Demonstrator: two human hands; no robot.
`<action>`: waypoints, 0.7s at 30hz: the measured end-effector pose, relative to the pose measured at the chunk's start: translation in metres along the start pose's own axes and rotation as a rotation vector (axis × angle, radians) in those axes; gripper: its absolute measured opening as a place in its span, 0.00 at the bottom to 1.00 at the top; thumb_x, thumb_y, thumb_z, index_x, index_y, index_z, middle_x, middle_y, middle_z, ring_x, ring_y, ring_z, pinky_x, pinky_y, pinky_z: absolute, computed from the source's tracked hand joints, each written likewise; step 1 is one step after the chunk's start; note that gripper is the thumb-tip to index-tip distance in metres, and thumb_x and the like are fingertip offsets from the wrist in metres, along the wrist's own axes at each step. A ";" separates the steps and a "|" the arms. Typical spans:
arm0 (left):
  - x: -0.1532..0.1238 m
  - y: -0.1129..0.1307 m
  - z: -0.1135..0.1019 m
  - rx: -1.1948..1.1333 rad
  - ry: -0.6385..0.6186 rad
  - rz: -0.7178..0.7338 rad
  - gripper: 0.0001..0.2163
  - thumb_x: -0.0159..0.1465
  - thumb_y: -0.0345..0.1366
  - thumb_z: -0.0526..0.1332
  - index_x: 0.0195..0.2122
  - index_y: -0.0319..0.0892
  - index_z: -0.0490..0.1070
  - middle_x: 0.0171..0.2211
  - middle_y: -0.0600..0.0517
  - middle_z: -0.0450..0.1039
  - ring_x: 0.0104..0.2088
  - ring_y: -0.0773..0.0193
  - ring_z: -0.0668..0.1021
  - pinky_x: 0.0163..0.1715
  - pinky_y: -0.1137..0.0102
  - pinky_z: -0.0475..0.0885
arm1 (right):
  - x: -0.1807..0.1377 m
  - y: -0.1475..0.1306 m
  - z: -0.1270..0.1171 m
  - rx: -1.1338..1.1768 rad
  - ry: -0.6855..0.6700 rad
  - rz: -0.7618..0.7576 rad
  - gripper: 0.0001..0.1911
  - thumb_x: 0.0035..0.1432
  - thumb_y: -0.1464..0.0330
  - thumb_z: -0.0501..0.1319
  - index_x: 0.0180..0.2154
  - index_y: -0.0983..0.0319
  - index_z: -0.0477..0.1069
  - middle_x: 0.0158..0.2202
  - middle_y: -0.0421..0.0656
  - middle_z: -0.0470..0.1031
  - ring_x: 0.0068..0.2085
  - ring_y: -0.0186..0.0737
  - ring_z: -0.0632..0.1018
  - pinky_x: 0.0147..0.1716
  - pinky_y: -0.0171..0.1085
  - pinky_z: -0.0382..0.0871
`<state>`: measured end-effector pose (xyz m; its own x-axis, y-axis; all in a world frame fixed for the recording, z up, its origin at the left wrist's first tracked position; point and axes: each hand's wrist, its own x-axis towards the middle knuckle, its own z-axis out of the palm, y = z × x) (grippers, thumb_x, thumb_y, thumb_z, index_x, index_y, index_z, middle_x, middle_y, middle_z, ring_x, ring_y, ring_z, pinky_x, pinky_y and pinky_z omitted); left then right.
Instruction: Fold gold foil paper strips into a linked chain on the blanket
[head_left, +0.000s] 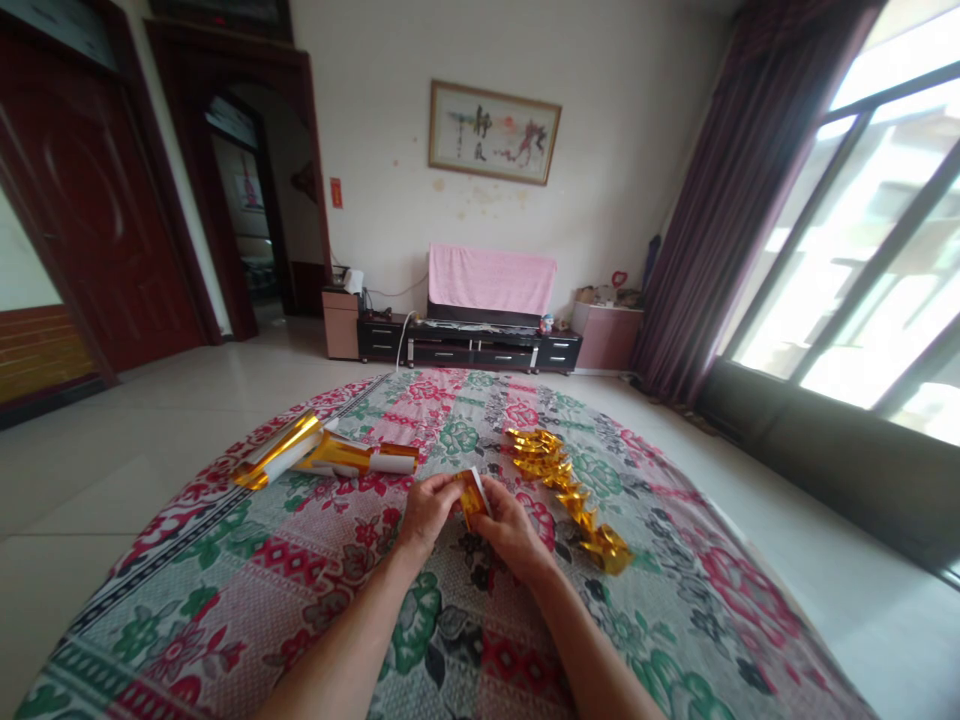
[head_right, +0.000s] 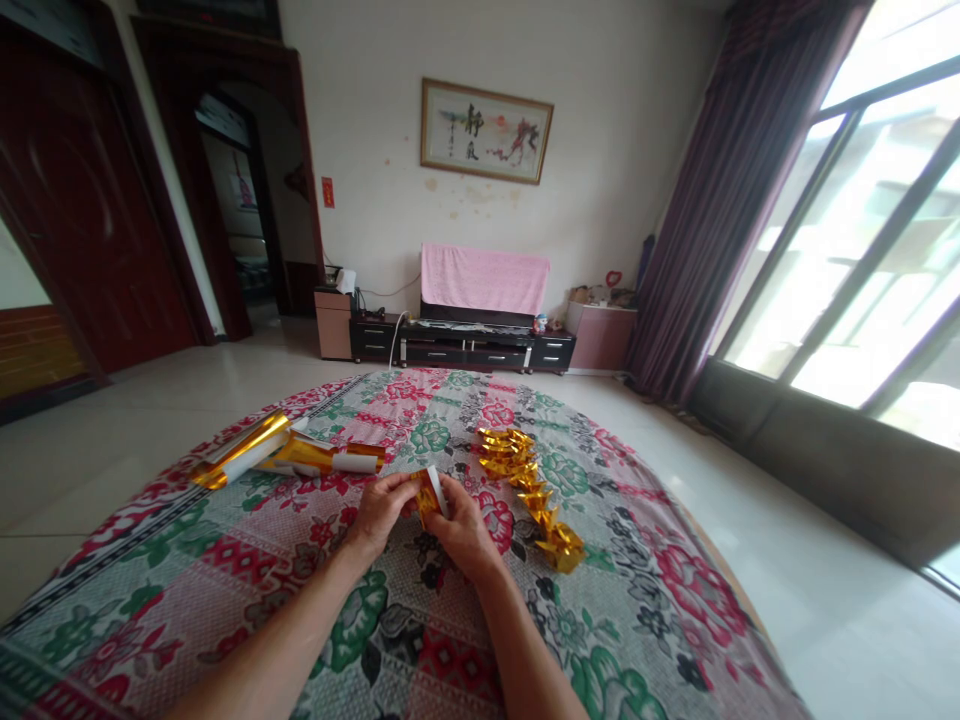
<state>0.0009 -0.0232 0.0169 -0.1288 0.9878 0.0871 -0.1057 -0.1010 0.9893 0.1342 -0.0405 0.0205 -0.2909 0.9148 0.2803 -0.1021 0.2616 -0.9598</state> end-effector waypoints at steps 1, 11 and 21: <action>0.000 0.000 0.000 0.005 0.003 0.003 0.11 0.48 0.43 0.62 0.22 0.39 0.73 0.15 0.56 0.66 0.17 0.69 0.66 0.18 0.75 0.59 | 0.000 0.000 0.000 0.002 -0.001 0.001 0.26 0.44 0.76 0.57 0.48 0.59 0.65 0.36 0.38 0.72 0.37 0.37 0.71 0.36 0.35 0.66; 0.000 0.002 -0.001 0.028 0.018 0.002 0.12 0.50 0.43 0.60 0.19 0.40 0.71 0.14 0.56 0.65 0.17 0.69 0.66 0.18 0.74 0.59 | -0.001 -0.005 0.002 -0.008 -0.029 -0.008 0.24 0.44 0.75 0.58 0.47 0.59 0.66 0.37 0.38 0.72 0.38 0.38 0.72 0.38 0.36 0.65; -0.003 0.005 0.002 0.011 0.010 0.038 0.12 0.51 0.44 0.59 0.19 0.40 0.70 0.14 0.56 0.63 0.17 0.70 0.64 0.18 0.74 0.58 | 0.000 -0.003 0.001 -0.004 -0.019 0.005 0.26 0.44 0.76 0.57 0.48 0.59 0.65 0.38 0.38 0.72 0.38 0.38 0.72 0.38 0.35 0.65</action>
<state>0.0026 -0.0261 0.0214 -0.1424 0.9821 0.1233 -0.0896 -0.1369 0.9865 0.1335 -0.0420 0.0233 -0.3096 0.9100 0.2759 -0.0968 0.2585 -0.9612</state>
